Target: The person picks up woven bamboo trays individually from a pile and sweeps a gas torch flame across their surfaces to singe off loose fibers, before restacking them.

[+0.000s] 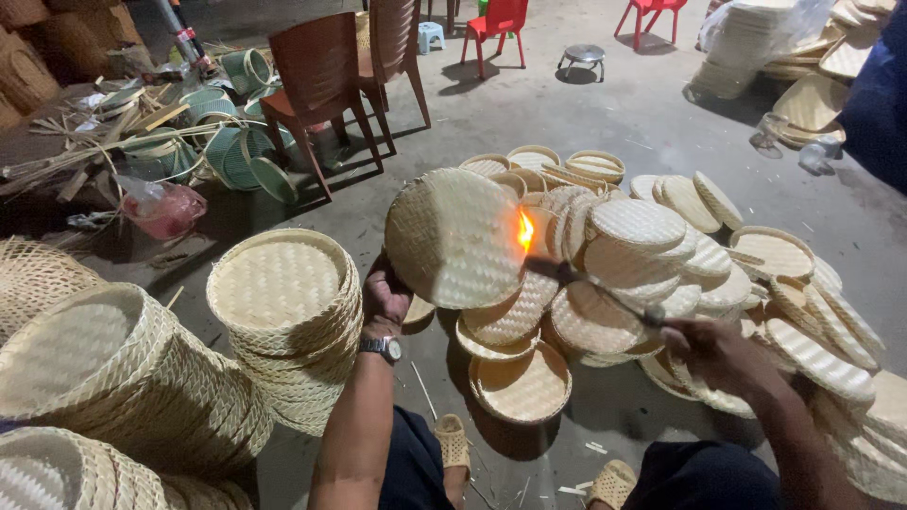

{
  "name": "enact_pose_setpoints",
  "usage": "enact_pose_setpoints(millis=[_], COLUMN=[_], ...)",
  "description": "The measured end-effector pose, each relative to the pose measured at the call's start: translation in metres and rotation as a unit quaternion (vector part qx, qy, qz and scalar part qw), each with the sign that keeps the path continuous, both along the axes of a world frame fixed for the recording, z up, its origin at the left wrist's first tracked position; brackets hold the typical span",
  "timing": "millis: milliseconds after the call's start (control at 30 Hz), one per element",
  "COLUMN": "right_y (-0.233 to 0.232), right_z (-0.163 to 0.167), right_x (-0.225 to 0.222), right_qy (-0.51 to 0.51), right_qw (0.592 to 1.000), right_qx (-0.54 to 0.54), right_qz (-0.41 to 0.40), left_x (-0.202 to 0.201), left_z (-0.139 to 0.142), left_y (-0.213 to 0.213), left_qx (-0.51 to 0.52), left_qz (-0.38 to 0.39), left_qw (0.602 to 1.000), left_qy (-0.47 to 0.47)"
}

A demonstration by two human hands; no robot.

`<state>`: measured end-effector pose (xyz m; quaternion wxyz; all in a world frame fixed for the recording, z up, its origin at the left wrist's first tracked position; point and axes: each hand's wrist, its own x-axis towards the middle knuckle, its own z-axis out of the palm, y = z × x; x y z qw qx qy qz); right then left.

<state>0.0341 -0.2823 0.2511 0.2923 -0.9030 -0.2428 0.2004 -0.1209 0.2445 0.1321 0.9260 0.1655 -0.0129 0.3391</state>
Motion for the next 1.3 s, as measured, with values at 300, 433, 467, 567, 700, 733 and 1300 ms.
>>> enact_pose_setpoints(millis=[300, 433, 467, 567, 700, 733, 1300], right_y=[0.008, 0.02, 0.023, 0.028, 0.03, 0.028, 0.022], right_z=[-0.011, 0.009, 0.015, 0.024, 0.019, 0.015, 0.018], right_x=[-0.039, -0.07, -0.072, -0.077, -0.069, -0.064, 0.007], right_qy=[0.011, -0.027, -0.012, 0.002, -0.064, -0.052, -0.051], right_qw=[0.998, 0.994, 0.997, 0.997, 0.996, 0.997, 0.999], right_qx=[0.026, 0.087, 0.064, 0.043, 0.056, 0.046, 0.019], right_qz=[0.055, 0.053, 0.049, 0.062, 0.037, 0.044, 0.004], left_x=[-0.002, 0.001, 0.003, 0.008, 0.003, 0.001, -0.041], left_z=[-0.003, -0.004, -0.004, -0.005, -0.001, 0.002, 0.071], left_y=[-0.001, -0.006, -0.006, -0.008, -0.013, -0.015, -0.077], left_qx=[-0.015, 0.044, 0.049, 0.056, 0.062, 0.07, 0.676], left_qz=[0.059, 0.076, 0.078, 0.079, 0.058, 0.047, 0.305], left_qw=[0.996, 0.995, 0.994, 0.993, 0.994, 0.995, 0.647], left_qy=[0.072, 0.054, 0.054, 0.063, 0.066, 0.057, 0.175])
